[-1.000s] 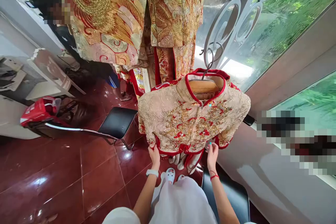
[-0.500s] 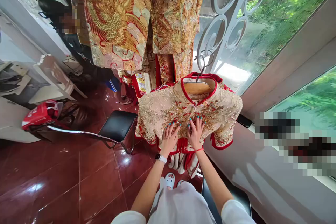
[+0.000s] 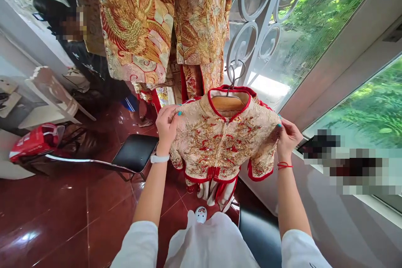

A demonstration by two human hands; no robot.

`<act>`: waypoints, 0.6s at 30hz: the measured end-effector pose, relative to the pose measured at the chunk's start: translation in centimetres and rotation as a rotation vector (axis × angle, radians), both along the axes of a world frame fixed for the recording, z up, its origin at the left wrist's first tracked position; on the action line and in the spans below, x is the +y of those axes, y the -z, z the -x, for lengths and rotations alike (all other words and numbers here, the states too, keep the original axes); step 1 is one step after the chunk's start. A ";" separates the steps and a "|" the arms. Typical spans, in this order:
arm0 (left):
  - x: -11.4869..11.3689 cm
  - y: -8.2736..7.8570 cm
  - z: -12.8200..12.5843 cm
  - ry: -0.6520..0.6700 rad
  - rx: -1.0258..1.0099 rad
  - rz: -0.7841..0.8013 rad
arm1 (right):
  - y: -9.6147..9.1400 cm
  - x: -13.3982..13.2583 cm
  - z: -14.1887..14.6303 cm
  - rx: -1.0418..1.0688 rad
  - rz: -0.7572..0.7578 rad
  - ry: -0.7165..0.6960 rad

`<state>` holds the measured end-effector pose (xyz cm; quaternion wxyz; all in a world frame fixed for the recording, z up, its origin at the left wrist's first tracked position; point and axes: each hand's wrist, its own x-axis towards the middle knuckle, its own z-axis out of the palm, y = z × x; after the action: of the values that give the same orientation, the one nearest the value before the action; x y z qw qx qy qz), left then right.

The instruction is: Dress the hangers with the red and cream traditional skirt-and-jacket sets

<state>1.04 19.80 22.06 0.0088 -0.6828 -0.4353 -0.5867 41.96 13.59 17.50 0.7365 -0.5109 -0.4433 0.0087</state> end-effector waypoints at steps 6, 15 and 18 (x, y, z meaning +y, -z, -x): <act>-1.8 0.4 -2.3 -0.257 -0.172 -0.058 | -1.3 2.6 -2.3 -0.096 0.088 0.070; -6.5 3.3 -2.9 -0.221 -0.032 -0.035 | -0.8 0.5 -3.9 -0.248 0.305 -0.223; -10.9 10.9 -2.9 -0.263 -0.227 0.055 | 6.7 -5.5 -0.8 0.151 0.282 -0.015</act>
<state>3.89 8.92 11.13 0.0175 -0.5495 -0.5349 -0.6416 42.78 8.06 10.80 0.6885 -0.6040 -0.3846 0.1148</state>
